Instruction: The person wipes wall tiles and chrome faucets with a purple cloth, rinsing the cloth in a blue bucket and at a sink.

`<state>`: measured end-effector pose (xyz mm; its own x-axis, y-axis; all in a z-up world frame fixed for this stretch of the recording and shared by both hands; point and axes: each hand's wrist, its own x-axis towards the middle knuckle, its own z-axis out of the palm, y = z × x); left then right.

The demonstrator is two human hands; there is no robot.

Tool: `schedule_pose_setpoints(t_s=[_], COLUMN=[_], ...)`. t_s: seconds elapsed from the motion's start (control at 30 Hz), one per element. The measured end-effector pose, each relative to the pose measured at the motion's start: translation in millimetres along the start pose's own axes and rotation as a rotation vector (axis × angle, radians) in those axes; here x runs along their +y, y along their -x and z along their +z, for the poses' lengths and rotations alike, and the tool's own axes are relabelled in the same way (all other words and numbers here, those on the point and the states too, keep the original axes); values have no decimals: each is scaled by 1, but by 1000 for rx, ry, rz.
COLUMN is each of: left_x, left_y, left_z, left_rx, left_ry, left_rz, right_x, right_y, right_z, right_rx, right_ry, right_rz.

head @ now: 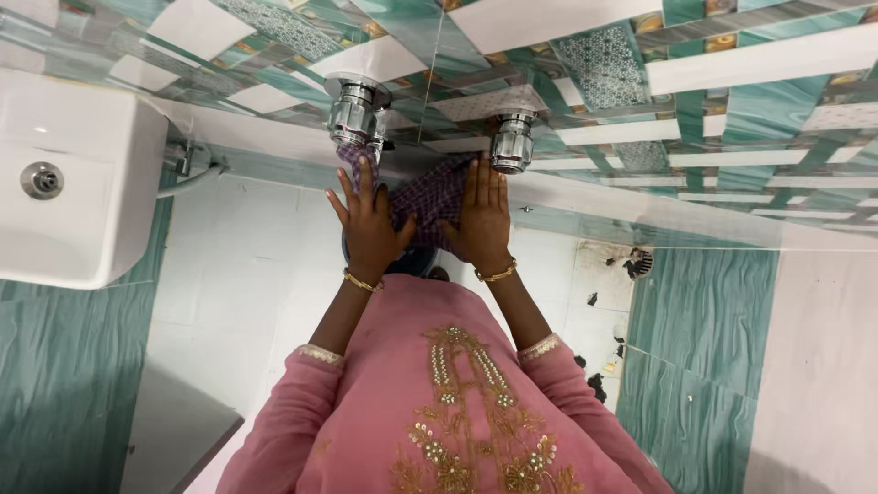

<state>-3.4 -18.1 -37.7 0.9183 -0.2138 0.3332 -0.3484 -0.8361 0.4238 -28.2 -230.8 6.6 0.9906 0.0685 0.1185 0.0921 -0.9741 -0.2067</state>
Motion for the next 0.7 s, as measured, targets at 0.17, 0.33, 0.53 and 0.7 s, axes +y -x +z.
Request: schedule_pose_setpoints(t_s=[0.17, 0.33, 0.53, 0.7], left_x=[-6, -8, 4, 2], left_y=[23, 19, 3, -17], left_z=[-14, -22, -27, -28], left_rx=[-80, -108, -97, -89], left_ry=[-21, -39, 0, 5], left_rz=[1, 14, -24, -31], right_x=[-13, -10, -16, -10], right_y=[41, 61, 53, 43], right_z=[-7, -3, -5, -7], right_rx=[-36, -7, 37, 45], right_ry=[-7, -46, -9, -57], right_rz=[1, -36, -55, -77])
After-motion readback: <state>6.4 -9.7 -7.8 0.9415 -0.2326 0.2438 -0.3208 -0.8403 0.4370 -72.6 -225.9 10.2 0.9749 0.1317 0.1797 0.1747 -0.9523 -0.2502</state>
